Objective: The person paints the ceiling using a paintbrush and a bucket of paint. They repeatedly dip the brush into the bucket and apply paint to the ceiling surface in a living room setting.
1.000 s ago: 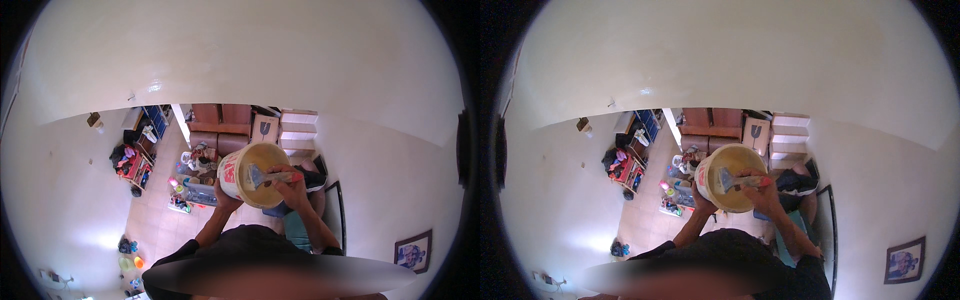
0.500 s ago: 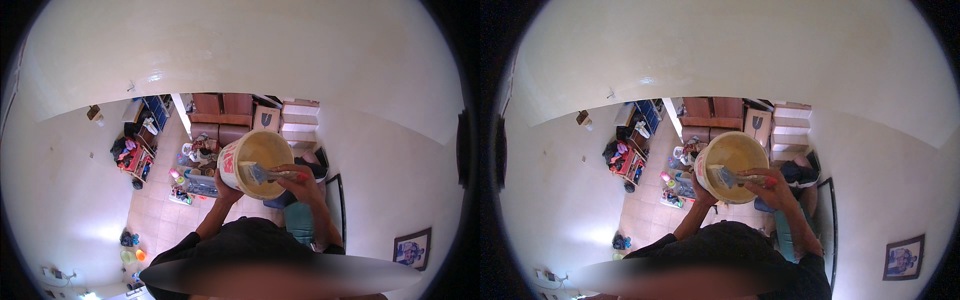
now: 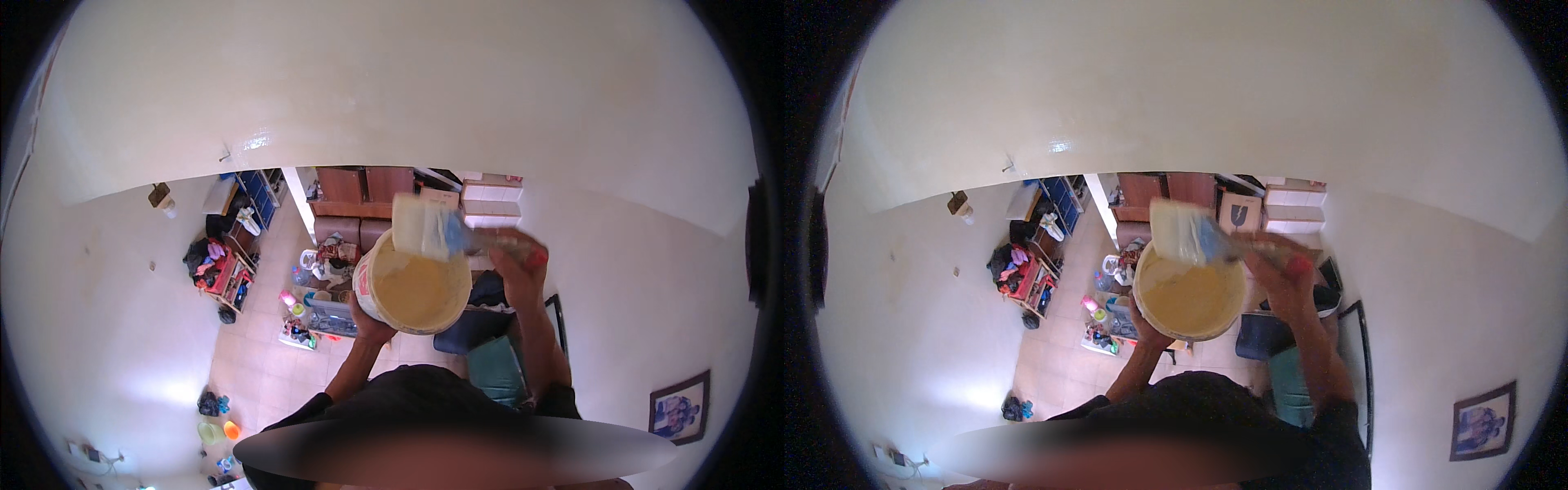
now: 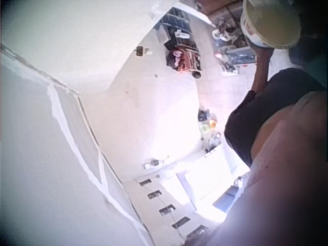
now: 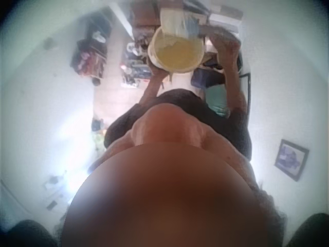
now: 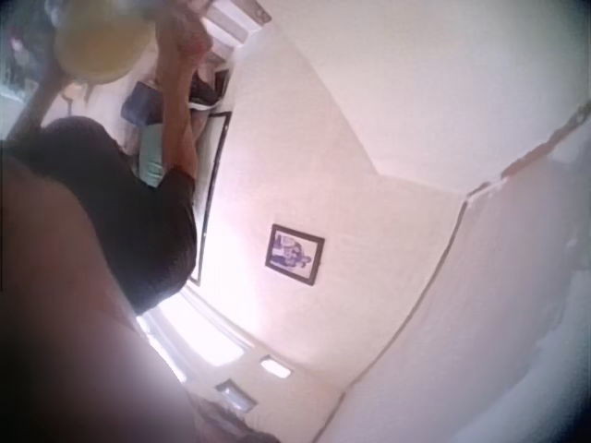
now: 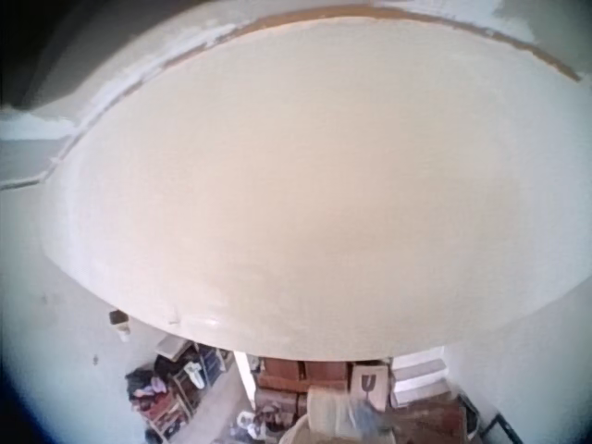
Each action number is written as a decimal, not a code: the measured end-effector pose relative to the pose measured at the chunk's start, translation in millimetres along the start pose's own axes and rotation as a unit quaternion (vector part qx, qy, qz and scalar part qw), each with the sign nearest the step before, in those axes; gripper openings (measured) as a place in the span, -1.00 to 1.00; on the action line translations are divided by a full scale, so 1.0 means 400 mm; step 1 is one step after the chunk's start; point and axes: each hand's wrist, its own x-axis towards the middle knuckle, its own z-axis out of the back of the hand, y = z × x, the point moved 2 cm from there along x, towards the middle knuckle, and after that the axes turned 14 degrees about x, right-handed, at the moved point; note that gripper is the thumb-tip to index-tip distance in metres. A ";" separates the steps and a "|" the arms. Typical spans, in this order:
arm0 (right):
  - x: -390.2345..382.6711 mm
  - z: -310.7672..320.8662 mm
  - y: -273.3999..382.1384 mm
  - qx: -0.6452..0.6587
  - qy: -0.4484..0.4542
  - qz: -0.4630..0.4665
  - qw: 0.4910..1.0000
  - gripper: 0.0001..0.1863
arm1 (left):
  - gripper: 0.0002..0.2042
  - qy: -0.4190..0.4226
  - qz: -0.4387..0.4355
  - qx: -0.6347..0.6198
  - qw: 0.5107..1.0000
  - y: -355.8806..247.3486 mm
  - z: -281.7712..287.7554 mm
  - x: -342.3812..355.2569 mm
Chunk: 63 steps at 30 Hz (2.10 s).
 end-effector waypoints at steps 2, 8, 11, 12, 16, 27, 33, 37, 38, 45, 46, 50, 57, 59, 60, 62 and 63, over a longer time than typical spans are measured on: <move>0.100 -0.063 0.023 -0.088 0.021 0.037 0.995 -0.73 | -0.22 -0.024 -0.013 0.028 0.999 -0.017 -0.004 -0.013; 0.362 -0.319 0.025 -0.125 0.120 0.290 0.941 -0.68 | -0.21 -0.061 -0.035 0.048 0.996 -0.035 0.029 -0.032; 0.417 -0.300 0.022 -0.206 0.080 0.359 0.907 -0.69 | -0.20 -0.055 -0.029 0.068 0.996 -0.033 0.047 -0.030; 0.422 -0.282 0.033 -0.218 0.052 0.331 0.917 -0.70 | -0.19 -0.056 -0.030 0.064 0.996 -0.038 0.050 -0.031; 0.366 -0.081 0.149 -0.246 -0.045 0.275 0.928 -0.76 | -0.17 -0.063 -0.025 0.059 0.996 -0.039 0.043 -0.021; 0.215 0.297 0.439 -0.581 -0.314 0.397 0.637 -0.81 | -0.14 -0.067 0.014 0.084 0.994 -0.045 0.056 -0.048; 0.301 -0.069 0.181 -0.541 -0.177 0.456 0.684 -0.67 | -0.14 -0.115 0.016 0.116 0.986 -0.052 0.028 -0.078; 0.325 -0.362 0.039 -0.432 0.038 0.274 0.858 -0.79 | -0.13 -0.074 -0.043 0.169 0.982 -0.054 0.093 -0.097; 0.337 -0.421 0.002 -0.421 0.065 0.413 0.805 -0.85 | -0.13 -0.062 -0.052 0.181 0.980 -0.054 0.098 -0.094; 0.388 -0.571 -0.040 -0.340 0.169 0.401 0.833 -0.80 | -0.15 -0.074 -0.053 0.107 0.990 -0.057 0.076 -0.083; 0.397 -0.522 -0.025 -0.354 0.139 0.381 0.843 -0.82 | -0.15 -0.082 -0.050 0.099 0.990 -0.059 0.074 -0.080; 0.400 -0.228 0.096 -0.333 0.005 0.387 0.860 -0.77 | -0.16 -0.094 -0.040 0.097 0.990 -0.056 0.068 -0.063; 0.235 0.319 0.440 -0.277 -0.211 0.356 0.867 -0.82 | -0.17 -0.085 -0.011 0.096 0.992 -0.038 0.050 -0.012; 0.193 0.400 0.501 -0.383 -0.312 0.389 0.778 -0.81 | -0.17 -0.081 -0.009 0.086 0.993 -0.031 0.049 0.001; 0.183 0.403 0.513 -0.476 -0.352 0.392 0.704 -0.82 | -0.17 -0.083 -0.008 0.087 0.993 -0.031 0.050 0.004; 0.191 0.384 0.509 -0.575 -0.380 0.381 0.616 -0.83 | -0.17 -0.090 -0.005 0.080 0.993 -0.029 0.057 0.001; 0.214 0.365 0.478 -0.587 -0.374 0.369 0.615 -0.83 | -0.17 -0.097 -0.005 0.079 0.992 -0.032 0.063 -0.009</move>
